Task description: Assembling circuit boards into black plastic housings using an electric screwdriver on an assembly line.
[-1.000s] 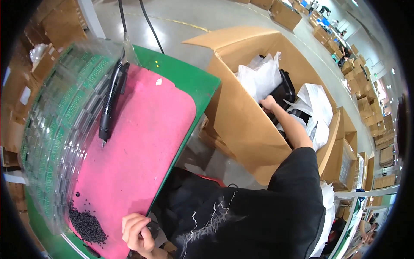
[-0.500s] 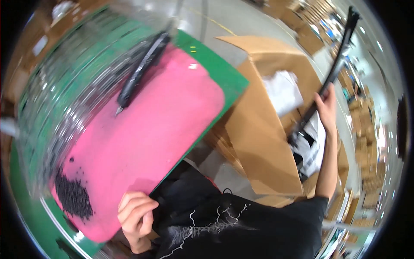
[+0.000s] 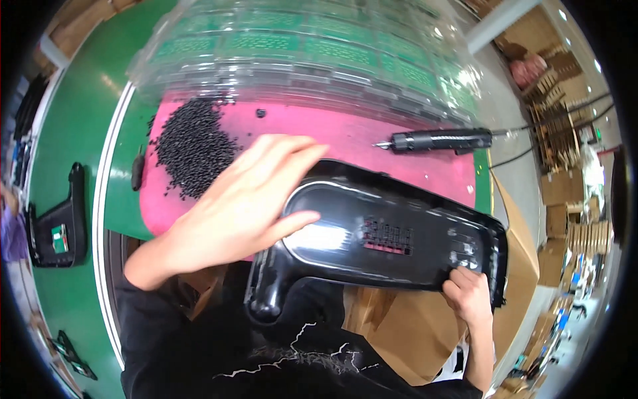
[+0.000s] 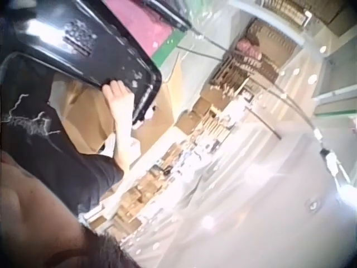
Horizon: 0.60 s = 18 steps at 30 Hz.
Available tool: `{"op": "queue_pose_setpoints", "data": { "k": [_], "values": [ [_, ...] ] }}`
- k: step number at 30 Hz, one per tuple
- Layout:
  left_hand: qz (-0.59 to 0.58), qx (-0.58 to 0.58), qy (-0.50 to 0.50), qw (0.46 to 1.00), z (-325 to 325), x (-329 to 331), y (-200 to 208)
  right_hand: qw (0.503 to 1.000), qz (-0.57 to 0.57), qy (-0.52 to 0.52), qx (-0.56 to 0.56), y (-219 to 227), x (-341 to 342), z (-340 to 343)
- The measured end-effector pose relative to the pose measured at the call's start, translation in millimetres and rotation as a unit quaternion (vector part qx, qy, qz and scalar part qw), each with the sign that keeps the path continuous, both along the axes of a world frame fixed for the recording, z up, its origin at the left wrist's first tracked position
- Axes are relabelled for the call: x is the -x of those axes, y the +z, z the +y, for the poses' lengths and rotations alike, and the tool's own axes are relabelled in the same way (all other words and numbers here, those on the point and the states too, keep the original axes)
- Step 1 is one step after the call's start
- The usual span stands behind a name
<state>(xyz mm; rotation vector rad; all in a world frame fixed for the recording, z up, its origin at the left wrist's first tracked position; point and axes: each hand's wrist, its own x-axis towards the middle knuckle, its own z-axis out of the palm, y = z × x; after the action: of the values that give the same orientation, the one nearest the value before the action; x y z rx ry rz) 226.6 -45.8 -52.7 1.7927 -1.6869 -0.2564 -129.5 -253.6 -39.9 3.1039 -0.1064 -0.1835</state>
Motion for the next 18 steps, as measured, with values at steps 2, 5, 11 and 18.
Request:
{"op": "queue_pose_setpoints", "data": {
  "k": [2,5,11,18],
  "values": [
    [-0.084,-0.015,-0.006,0.996,-15,-8,-14,0.999,0.016,0.024,-0.038,0,-37,-5],
    [-0.119,-0.022,-0.003,0.993,-33,-30,-27,0.99,-0.018,0.061,-0.129,4,-87,-27],
    [-0.139,0.076,0.055,0.986,-29,-41,-49,0.951,-0.292,0.02,-0.103,23,-254,-63],
    [-0.172,0.055,0.069,0.981,-31,-55,-57,0.955,-0.284,0.006,-0.091,-15,-454,-102]
  ]
}}
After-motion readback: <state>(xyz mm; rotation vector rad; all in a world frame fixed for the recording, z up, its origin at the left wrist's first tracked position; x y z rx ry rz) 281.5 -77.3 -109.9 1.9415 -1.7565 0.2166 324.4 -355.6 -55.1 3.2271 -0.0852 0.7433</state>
